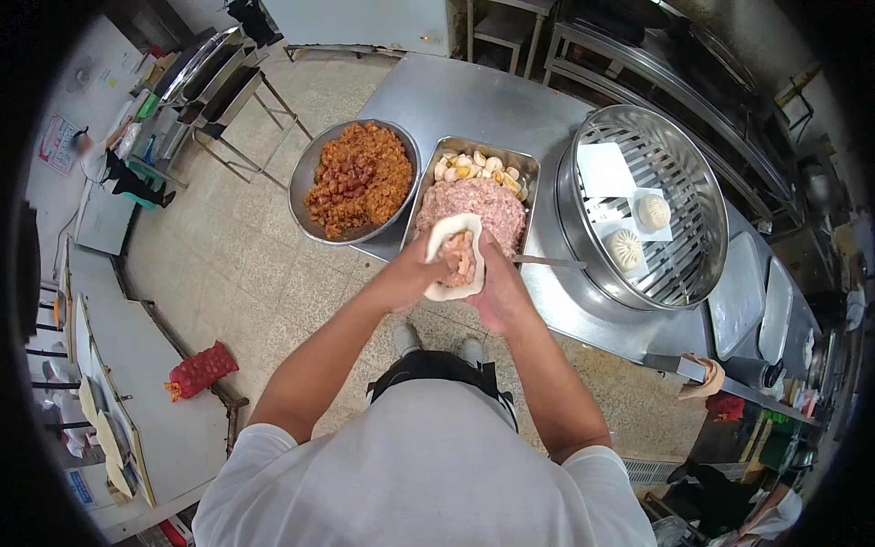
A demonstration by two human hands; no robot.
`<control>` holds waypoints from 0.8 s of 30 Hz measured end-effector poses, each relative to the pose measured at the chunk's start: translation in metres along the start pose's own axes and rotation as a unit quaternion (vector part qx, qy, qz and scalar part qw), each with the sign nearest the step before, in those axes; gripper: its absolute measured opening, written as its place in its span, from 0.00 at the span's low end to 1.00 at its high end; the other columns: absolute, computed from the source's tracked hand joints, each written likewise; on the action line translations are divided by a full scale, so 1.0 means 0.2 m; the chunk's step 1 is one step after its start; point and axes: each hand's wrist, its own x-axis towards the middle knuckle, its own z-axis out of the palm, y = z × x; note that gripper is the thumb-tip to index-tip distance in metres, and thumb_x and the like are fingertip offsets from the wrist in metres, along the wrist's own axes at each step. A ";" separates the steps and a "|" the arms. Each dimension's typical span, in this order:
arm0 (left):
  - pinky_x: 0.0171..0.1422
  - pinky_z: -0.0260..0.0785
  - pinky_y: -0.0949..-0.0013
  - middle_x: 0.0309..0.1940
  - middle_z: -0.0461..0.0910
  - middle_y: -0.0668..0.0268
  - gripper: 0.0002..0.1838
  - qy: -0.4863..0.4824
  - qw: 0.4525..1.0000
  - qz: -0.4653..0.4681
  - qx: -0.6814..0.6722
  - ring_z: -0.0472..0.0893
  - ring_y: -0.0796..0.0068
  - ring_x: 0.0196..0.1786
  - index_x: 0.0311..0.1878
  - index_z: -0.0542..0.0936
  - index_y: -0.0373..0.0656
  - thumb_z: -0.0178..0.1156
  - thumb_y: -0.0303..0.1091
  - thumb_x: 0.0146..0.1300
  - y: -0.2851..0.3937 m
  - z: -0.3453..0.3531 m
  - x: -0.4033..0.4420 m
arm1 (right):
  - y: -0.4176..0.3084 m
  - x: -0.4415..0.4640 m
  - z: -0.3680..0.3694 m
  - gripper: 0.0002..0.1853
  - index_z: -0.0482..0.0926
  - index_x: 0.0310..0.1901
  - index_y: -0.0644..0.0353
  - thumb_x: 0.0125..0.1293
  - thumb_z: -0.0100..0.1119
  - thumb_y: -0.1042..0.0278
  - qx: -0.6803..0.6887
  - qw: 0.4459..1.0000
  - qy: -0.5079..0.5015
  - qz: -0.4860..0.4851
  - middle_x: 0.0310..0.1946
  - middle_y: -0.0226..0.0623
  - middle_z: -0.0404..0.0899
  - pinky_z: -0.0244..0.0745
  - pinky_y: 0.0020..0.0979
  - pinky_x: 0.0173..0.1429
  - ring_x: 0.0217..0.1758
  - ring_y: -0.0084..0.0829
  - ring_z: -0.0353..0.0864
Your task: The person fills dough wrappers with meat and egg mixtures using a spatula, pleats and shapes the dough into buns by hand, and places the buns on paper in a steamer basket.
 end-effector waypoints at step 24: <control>0.65 0.76 0.60 0.57 0.78 0.59 0.27 -0.002 0.956 -0.084 -0.280 0.81 0.65 0.59 0.68 0.66 0.39 0.61 0.27 0.67 0.17 -0.12 -0.21 | 0.02 -0.08 0.17 0.29 0.66 0.67 0.54 0.78 0.41 0.41 -0.015 0.996 -0.047 -0.077 0.63 0.38 0.72 0.72 0.44 0.67 0.64 0.35 0.75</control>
